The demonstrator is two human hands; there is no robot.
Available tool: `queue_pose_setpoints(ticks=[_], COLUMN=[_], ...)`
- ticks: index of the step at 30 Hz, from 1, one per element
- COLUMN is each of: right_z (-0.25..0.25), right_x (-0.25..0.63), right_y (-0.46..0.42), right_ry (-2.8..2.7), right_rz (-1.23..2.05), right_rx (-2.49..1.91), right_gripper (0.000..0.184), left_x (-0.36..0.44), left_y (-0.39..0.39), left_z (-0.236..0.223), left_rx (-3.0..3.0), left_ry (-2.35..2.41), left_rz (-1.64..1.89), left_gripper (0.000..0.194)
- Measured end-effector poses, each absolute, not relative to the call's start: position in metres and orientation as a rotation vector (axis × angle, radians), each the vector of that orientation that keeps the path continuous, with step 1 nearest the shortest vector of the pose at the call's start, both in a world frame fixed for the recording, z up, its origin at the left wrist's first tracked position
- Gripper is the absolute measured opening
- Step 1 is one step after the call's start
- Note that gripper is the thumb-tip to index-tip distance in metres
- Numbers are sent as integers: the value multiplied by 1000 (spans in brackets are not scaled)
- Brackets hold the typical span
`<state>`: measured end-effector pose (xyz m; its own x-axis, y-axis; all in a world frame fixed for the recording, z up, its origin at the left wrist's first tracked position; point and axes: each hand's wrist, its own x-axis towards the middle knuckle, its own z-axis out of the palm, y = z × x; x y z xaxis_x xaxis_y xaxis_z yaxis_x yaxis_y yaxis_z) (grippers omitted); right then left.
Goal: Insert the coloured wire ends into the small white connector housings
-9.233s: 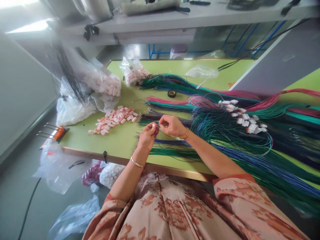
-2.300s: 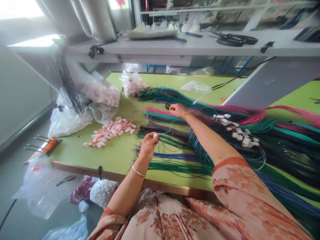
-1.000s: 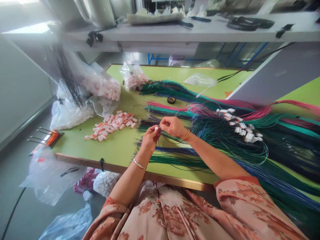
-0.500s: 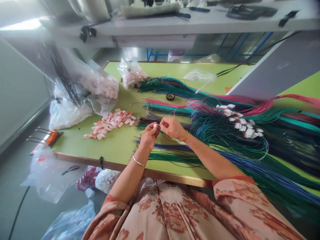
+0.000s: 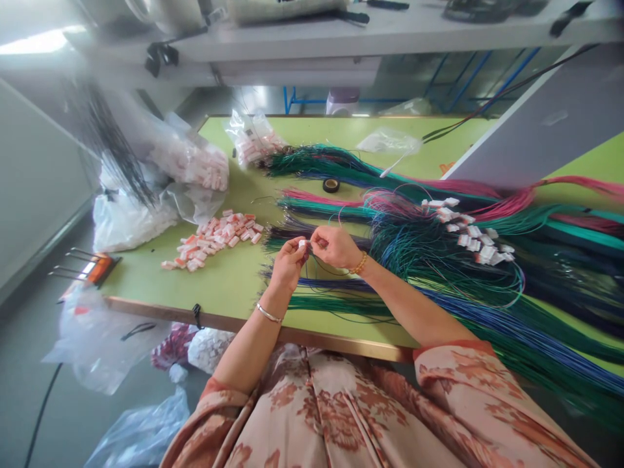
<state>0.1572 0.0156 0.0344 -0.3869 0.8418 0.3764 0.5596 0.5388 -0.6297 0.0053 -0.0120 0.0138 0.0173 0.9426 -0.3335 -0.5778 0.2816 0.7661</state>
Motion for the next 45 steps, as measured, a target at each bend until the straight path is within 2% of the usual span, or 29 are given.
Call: queue_pose_setpoints(ticks=[12, 20, 25, 26, 29, 30, 34, 36, 39, 42, 45], right_z=[34, 30, 39, 42, 48, 49, 57, 63, 71, 67, 50], right_x=[156, 147, 156, 158, 160, 160, 167, 184, 234, 305, 368], right_y=[17, 12, 10, 10, 6, 5, 0, 1, 10, 31, 46], right_ry=[-2124, -2194, -2153, -2149, -2208, -2229, -2106, -1938, -1678, -1387, -1058], right_rz=[659, 445, 517, 509, 407, 386, 442, 409, 241, 53, -90], right_rx=[-1174, -1312, -1289, -1268, -1196, -1184, -1154, -1119, -1108, -1230, -1505], right_gripper=[13, 12, 13, 17, 55, 60, 41, 36, 42, 53, 48], left_x=[8, 10, 10, 9, 8, 8, 5, 4, 6, 9, 12], left_y=[-13, -15, -15, -14, -14, -13, -12, -12, -13, -14, -14], left_z=[10, 11, 15, 16, 19, 21, 24, 24, 24, 23, 21], left_rx=[511, 580, 549, 550, 567, 568, 445, 351, 300, 308, 330], left_ry=[1036, 1110, 1062, 1050, 989, 961, 889, 913, 946, 959, 972], left_rz=[1271, 1293, 1324, 1335, 1362, 1367, 1328, 1281, 1253, 1266, 1283], left_gripper=[37, 36, 35, 33, 29, 27, 29, 33, 41, 46, 45])
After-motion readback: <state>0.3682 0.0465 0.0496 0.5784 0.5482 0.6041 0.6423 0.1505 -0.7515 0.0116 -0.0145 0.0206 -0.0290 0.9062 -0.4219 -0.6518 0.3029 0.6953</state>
